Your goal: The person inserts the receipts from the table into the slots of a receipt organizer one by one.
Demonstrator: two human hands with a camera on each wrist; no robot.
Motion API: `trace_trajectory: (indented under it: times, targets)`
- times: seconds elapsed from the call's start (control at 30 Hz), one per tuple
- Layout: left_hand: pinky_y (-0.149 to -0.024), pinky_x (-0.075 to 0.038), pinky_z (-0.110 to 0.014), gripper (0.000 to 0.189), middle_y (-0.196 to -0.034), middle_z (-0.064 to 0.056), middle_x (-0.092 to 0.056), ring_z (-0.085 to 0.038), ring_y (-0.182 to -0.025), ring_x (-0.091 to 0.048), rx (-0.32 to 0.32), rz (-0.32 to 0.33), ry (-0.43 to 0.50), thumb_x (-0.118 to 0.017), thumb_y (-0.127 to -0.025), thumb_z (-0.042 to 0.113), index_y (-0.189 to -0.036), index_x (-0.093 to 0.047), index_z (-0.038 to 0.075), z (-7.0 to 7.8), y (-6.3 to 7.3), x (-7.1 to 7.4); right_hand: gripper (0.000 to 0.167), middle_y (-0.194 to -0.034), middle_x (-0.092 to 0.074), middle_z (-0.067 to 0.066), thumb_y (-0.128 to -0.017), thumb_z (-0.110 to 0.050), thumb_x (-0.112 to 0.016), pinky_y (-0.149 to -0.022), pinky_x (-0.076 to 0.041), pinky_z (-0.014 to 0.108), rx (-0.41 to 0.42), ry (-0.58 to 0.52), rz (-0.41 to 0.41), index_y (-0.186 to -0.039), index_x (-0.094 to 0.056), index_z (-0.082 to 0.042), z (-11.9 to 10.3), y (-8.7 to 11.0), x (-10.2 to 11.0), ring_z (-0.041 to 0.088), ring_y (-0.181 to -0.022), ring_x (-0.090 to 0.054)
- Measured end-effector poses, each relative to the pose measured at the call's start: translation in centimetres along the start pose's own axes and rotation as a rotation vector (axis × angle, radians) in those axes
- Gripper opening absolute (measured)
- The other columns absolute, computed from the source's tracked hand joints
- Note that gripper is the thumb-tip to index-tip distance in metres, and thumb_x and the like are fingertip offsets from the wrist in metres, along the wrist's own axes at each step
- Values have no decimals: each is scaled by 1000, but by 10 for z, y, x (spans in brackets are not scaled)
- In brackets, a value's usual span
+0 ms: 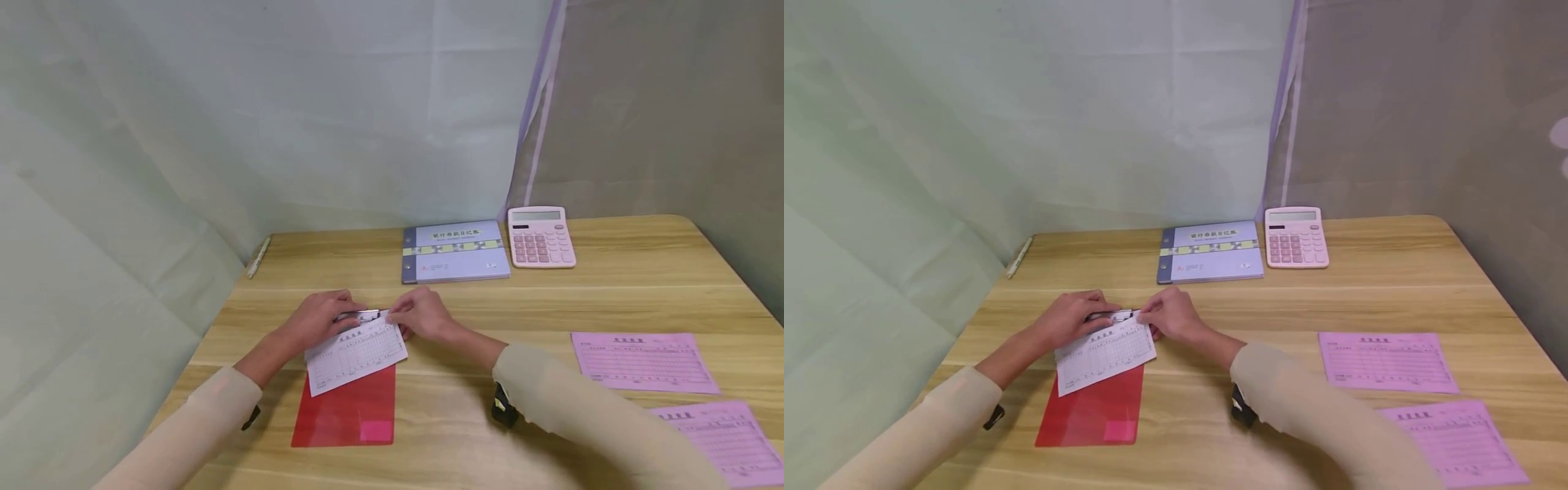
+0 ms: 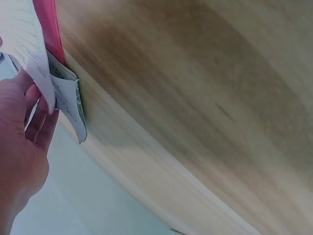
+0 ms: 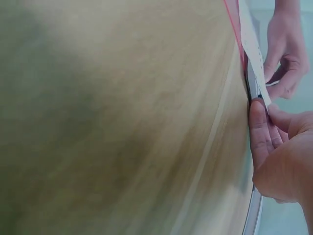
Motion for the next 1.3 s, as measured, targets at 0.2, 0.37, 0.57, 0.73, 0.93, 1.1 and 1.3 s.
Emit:
trace_trajectory:
  times: [0.2, 0.37, 0.57, 0.73, 0.93, 1.1, 1.3]
  targets:
    - [-69, -46, -26, 32, -96, 4, -66, -10, -75, -54, -8, 3, -30, -83, -96, 25, -127, -80, 17, 1, 0, -1, 6, -77, -76, 12, -94, 0, -79, -53, -59, 33, -17, 18, -2, -96, -79, 5, 0, -4, -2, 21, -54, -69]
    - [-70, -47, -26, 35, -97, 2, -65, -11, -77, -54, -34, 14, -85, -83, -95, 25, -128, -79, 15, 5, 2, -2, 6, -75, -75, 10, -96, -1, -77, -53, -59, 31, -24, 61, -10, -95, -78, 4, -1, -5, -4, 18, -53, -68]
    - [-70, -48, -27, 33, -97, -1, -64, -13, -79, -55, -106, 67, -150, -80, -98, 21, -129, -78, 11, 10, 4, -3, 6, -74, -75, 9, -97, -2, -76, -52, -58, 30, -16, 102, 0, -95, -78, 4, -2, -5, -4, 17, -53, -68]
    - [-71, -53, -29, 29, -97, -2, -65, -13, -80, -58, -120, 102, -133, -78, -99, 13, -128, -78, 11, 10, 5, -4, 5, -73, -74, 10, -97, 0, -75, -52, -58, 30, -22, 94, 6, -95, -77, 4, -1, -5, -4, 16, -53, -67]
    - [-73, -54, -32, 27, -97, -1, -64, -15, -81, -59, -116, 101, -112, -74, -102, 15, -128, -79, 11, 9, 5, -3, 8, -70, -72, 9, -100, -1, -72, -52, -57, 30, -38, 105, 10, -94, -75, 4, -3, -5, -5, 18, -52, -66]
    - [-72, -52, -32, 26, -98, -1, -63, -14, -81, -57, -110, 94, -122, -73, -103, 17, -127, -79, 11, 9, 5, -4, 9, -65, -71, 11, -102, -1, -69, -51, -57, 30, -41, 123, 18, -96, -74, 4, -3, -6, -5, 20, -51, -67]
    - [-70, -50, -29, 25, -95, 0, -61, -13, -79, -55, -100, 94, -126, -74, -102, 17, -126, -79, 12, 8, 5, -5, 10, -63, -70, 11, -102, -1, -68, -51, -57, 30, -46, 136, 28, -95, -73, 5, -3, -6, -6, 20, -51, -68]
Point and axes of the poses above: each hand's wrist, its own y-axis away from the middle knuckle, its own x-axis out of the back of the hand, z = x × y, the point moved 6 cm from there along -y, towards the middle knuckle
